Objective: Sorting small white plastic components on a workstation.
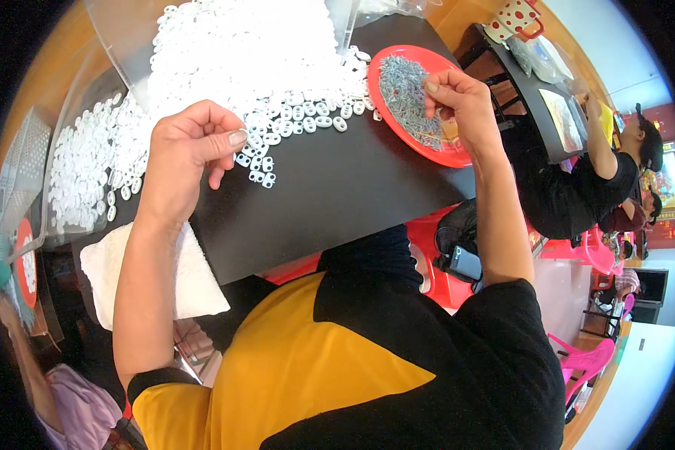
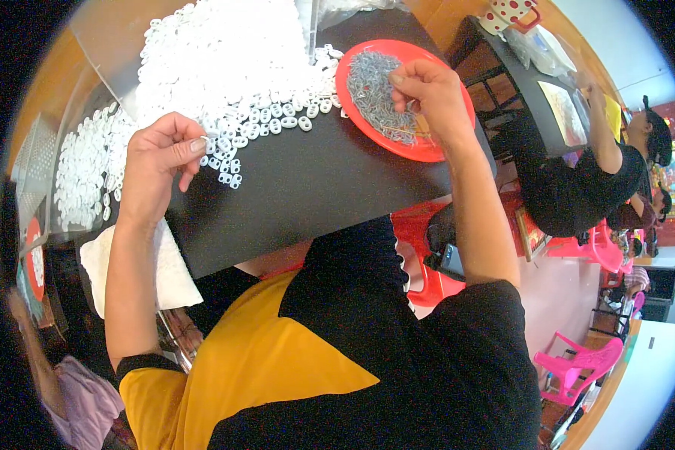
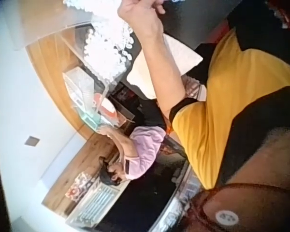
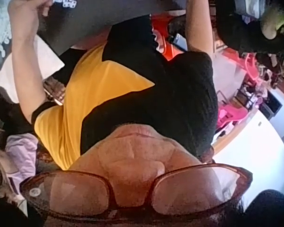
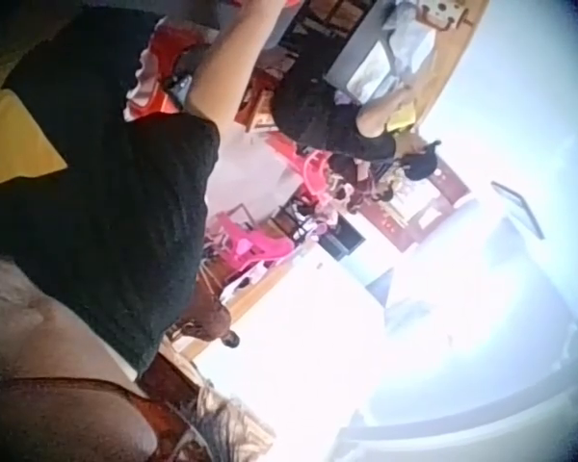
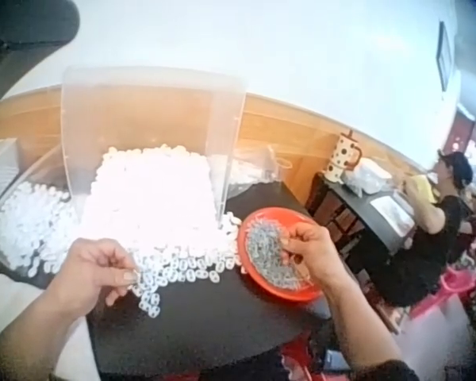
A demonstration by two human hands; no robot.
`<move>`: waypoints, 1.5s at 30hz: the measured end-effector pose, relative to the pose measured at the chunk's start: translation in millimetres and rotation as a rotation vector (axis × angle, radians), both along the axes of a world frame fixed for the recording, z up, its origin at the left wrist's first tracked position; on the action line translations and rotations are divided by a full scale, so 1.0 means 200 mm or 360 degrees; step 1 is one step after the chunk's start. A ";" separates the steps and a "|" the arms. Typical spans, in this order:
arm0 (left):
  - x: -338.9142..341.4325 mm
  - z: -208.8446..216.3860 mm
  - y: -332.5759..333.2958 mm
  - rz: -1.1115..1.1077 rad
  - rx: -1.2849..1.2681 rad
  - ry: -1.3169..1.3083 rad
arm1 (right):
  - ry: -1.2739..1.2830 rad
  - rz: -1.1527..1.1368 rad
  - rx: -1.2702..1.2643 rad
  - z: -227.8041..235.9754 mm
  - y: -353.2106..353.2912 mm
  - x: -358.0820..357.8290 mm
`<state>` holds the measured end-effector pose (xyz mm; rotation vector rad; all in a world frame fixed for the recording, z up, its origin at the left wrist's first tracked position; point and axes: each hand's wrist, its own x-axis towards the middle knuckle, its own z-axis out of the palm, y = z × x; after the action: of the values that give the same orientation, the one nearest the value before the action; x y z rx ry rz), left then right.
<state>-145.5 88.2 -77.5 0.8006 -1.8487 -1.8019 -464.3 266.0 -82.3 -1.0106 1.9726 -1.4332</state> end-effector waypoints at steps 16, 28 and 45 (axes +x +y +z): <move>0.00 -0.02 -0.04 0.0173 0.0337 0.0490 | 0.0000 0.0707 -0.0230 0.03 -0.47 0.76; -0.01 -0.02 -0.02 0.0384 0.0303 0.0531 | 0.0073 0.0625 -0.0233 0.01 -0.53 0.85; -0.02 -0.04 0.00 0.0443 0.0206 0.0446 | 0.0153 0.0611 -0.0289 0.00 -0.53 0.86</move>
<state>-149.0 87.9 -85.1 0.7634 -1.3840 -1.7639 -292.3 159.6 -83.2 -1.4717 1.6145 -1.3810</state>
